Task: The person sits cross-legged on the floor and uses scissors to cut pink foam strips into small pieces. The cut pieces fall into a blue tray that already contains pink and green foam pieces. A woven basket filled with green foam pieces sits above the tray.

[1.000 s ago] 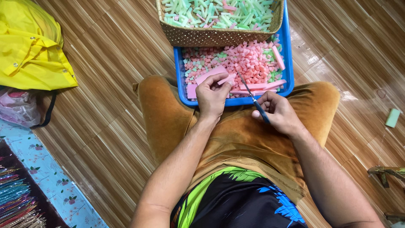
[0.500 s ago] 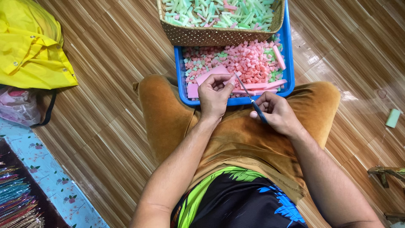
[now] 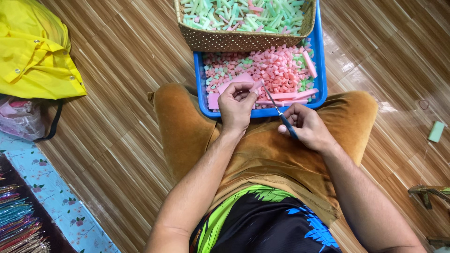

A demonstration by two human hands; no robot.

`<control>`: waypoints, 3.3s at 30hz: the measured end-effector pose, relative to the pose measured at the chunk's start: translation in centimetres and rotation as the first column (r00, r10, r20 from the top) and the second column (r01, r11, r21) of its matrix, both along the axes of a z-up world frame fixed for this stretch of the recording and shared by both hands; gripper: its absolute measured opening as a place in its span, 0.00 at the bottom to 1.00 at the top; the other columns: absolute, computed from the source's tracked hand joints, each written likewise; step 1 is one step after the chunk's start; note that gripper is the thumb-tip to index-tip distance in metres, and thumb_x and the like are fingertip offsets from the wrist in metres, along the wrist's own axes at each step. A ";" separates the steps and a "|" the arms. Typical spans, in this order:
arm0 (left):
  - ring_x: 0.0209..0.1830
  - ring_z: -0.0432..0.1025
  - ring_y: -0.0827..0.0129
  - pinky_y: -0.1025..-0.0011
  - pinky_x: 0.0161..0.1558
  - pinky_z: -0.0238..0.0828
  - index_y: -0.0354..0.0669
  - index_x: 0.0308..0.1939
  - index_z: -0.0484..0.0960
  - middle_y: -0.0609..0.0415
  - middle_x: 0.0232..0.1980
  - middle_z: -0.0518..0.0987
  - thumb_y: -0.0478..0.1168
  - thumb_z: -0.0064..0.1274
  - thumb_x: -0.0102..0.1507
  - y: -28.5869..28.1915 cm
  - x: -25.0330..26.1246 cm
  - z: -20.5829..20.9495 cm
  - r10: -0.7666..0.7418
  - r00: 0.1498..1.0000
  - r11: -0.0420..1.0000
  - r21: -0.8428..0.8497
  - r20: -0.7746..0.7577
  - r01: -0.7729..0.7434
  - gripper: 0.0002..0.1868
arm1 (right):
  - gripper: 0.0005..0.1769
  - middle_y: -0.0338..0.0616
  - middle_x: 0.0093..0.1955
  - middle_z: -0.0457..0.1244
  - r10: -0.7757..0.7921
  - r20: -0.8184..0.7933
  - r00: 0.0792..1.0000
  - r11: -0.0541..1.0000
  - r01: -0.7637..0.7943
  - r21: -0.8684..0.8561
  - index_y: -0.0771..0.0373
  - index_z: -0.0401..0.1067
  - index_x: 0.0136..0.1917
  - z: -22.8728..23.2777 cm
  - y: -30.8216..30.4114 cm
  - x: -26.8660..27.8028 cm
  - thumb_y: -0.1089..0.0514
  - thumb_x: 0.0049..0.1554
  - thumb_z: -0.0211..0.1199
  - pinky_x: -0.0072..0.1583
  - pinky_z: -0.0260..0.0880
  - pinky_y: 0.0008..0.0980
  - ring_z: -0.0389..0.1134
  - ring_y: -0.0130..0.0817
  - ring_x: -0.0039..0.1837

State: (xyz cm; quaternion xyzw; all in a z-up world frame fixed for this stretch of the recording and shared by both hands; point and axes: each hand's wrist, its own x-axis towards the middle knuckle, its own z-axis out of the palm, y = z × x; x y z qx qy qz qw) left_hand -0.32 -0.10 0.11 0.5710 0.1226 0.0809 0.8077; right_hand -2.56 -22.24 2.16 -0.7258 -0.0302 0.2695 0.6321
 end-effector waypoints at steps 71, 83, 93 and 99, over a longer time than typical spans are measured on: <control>0.29 0.82 0.71 0.70 0.34 0.77 0.41 0.46 0.84 0.54 0.32 0.86 0.40 0.58 0.59 -7.6 4.5 2.5 -0.242 0.963 0.831 0.489 -0.115 0.267 0.13 | 0.16 0.31 0.38 0.61 -0.268 0.199 0.943 0.923 0.310 -0.228 0.65 0.69 0.46 1.2 -2.0 1.9 0.62 0.50 0.75 0.41 0.64 0.24 0.60 0.17 0.39; 0.31 0.83 0.76 0.74 0.32 0.80 0.37 0.50 0.83 0.55 0.33 0.86 0.44 0.58 0.63 -10.8 6.4 1.5 -0.417 0.902 0.853 0.294 -0.115 0.432 0.16 | 0.09 0.36 0.42 0.69 -0.244 0.164 0.956 0.950 0.270 -0.157 0.68 0.80 0.47 0.5 -5.8 1.4 0.60 0.56 0.70 0.45 0.68 0.23 0.66 0.20 0.42; 0.45 0.81 0.62 0.62 0.49 0.78 0.44 0.44 0.83 0.51 0.41 0.83 0.43 0.55 0.65 -11.5 10.5 -1.0 -0.347 0.936 0.582 0.772 -0.048 0.256 0.08 | 0.08 0.37 0.42 0.69 -0.346 -0.003 0.938 0.938 0.345 0.037 0.67 0.78 0.46 -1.6 -8.2 -0.1 0.59 0.57 0.69 0.47 0.67 0.23 0.66 0.21 0.43; 0.47 0.76 0.49 0.53 0.44 0.74 0.47 0.54 0.79 0.44 0.53 0.74 0.43 0.59 0.59 -11.9 11.5 -0.5 -0.345 0.935 0.362 0.906 -0.086 0.217 0.20 | 0.10 0.38 0.47 0.67 -0.343 -0.026 0.939 0.931 0.344 0.125 0.69 0.76 0.46 -1.9 -8.6 -1.0 0.59 0.57 0.71 0.51 0.66 0.24 0.65 0.23 0.47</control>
